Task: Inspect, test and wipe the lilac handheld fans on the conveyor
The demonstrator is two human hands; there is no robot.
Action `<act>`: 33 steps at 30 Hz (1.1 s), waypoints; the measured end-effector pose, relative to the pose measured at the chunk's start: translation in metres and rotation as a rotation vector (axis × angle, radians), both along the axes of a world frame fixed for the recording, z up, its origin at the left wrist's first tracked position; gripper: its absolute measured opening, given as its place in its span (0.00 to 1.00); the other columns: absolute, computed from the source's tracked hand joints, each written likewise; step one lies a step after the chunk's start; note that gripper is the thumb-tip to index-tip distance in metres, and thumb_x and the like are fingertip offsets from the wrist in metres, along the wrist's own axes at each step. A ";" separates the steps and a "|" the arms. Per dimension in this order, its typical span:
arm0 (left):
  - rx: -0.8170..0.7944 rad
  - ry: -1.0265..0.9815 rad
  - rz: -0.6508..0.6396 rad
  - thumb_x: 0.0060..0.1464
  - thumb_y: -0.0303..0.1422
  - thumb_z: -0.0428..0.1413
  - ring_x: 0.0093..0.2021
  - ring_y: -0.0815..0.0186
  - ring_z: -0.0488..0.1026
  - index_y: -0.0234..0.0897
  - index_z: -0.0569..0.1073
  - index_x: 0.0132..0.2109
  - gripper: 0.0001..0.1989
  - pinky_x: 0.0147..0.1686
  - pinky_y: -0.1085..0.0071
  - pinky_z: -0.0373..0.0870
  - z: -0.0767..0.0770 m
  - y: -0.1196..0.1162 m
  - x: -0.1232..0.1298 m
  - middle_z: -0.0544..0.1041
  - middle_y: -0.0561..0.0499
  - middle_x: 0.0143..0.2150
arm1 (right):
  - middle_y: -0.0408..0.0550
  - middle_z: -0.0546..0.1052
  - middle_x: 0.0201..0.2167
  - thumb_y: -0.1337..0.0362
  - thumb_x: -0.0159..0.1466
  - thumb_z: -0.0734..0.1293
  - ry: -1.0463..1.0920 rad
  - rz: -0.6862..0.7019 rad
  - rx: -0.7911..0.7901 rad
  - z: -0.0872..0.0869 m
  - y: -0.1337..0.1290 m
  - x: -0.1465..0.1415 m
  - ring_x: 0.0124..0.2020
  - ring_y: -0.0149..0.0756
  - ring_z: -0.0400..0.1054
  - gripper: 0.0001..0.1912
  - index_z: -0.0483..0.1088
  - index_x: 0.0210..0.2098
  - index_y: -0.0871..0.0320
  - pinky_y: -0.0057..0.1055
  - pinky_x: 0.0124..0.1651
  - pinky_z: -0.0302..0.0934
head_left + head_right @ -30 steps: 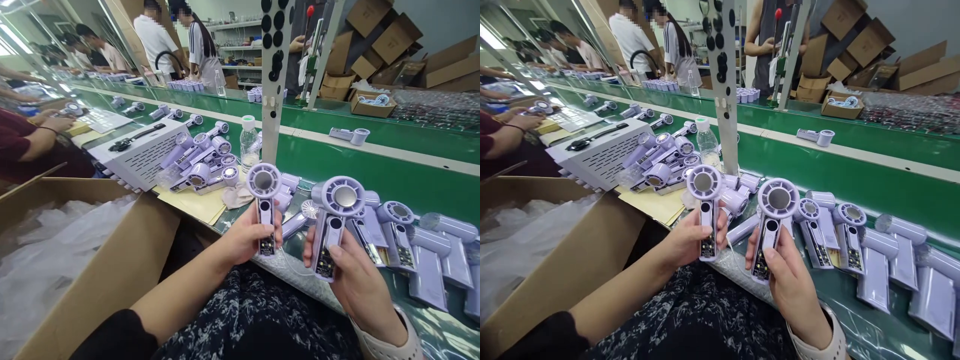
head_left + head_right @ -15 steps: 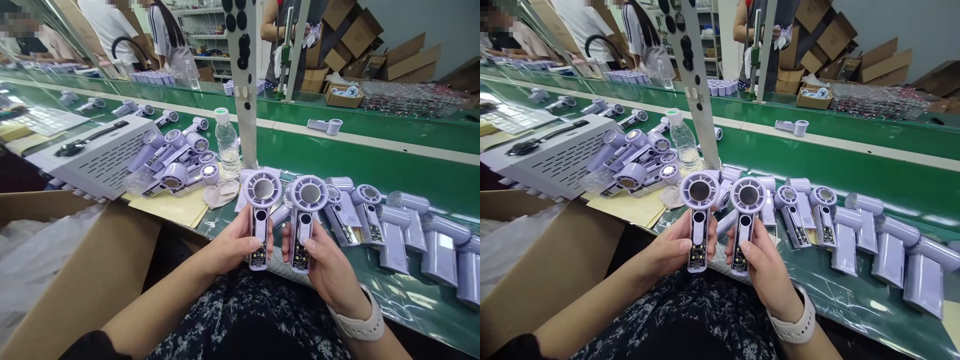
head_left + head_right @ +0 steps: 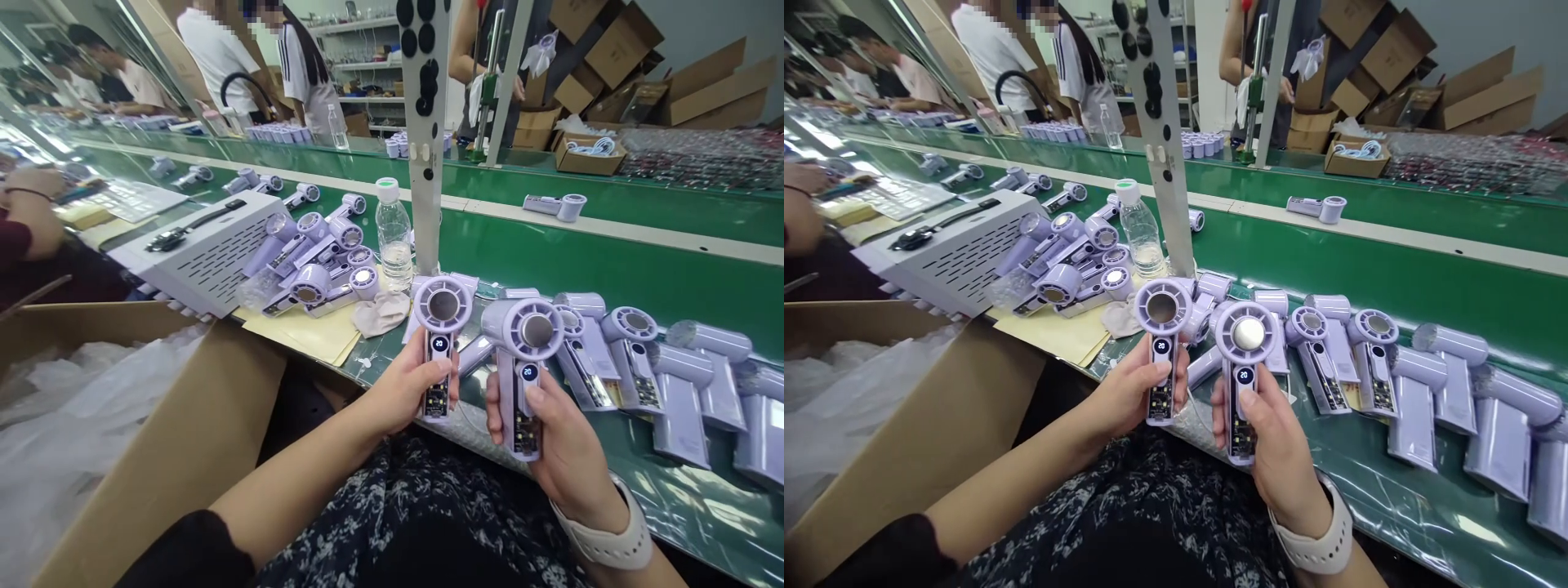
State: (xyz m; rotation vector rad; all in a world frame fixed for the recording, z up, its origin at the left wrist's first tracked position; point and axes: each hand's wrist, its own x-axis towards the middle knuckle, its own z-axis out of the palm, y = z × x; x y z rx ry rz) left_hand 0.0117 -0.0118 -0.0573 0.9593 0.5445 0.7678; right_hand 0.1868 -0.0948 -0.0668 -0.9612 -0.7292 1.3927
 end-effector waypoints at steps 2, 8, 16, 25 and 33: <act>-0.037 -0.019 -0.009 0.52 0.42 0.65 0.27 0.70 0.72 0.39 0.64 0.46 0.22 0.25 0.73 0.72 0.001 -0.001 0.001 0.71 0.55 0.36 | 0.47 0.76 0.34 0.51 0.67 0.69 0.003 -0.002 -0.041 -0.004 -0.001 0.000 0.27 0.34 0.68 0.14 0.74 0.43 0.55 0.29 0.26 0.68; -0.086 0.028 -0.104 0.54 0.41 0.63 0.23 0.70 0.72 0.38 0.64 0.45 0.19 0.22 0.73 0.70 0.012 -0.005 -0.003 0.72 0.54 0.33 | 0.46 0.75 0.33 0.51 0.67 0.69 -0.076 -0.059 -0.021 -0.005 -0.001 0.002 0.27 0.33 0.67 0.14 0.75 0.43 0.55 0.28 0.27 0.67; 0.006 0.079 -0.057 0.55 0.43 0.63 0.28 0.66 0.75 0.37 0.66 0.47 0.21 0.31 0.67 0.74 0.009 0.000 -0.001 0.74 0.53 0.33 | 0.47 0.77 0.34 0.49 0.66 0.69 0.020 -0.057 -0.069 -0.003 0.003 -0.001 0.28 0.35 0.68 0.16 0.75 0.42 0.55 0.31 0.30 0.69; 0.041 0.018 -0.017 0.55 0.39 0.64 0.31 0.65 0.76 0.36 0.69 0.45 0.17 0.34 0.66 0.74 0.009 -0.001 -0.003 0.76 0.51 0.38 | 0.48 0.75 0.35 0.52 0.68 0.67 -0.033 -0.036 -0.025 0.003 0.001 0.001 0.28 0.37 0.67 0.13 0.74 0.44 0.54 0.33 0.27 0.67; -0.072 -0.149 -0.121 0.47 0.64 0.59 0.33 0.61 0.77 0.33 0.74 0.43 0.36 0.36 0.64 0.76 -0.005 0.002 -0.001 0.79 0.44 0.37 | 0.47 0.76 0.36 0.51 0.73 0.58 0.060 0.085 0.052 0.004 0.008 -0.014 0.24 0.37 0.71 0.15 0.63 0.54 0.49 0.33 0.23 0.66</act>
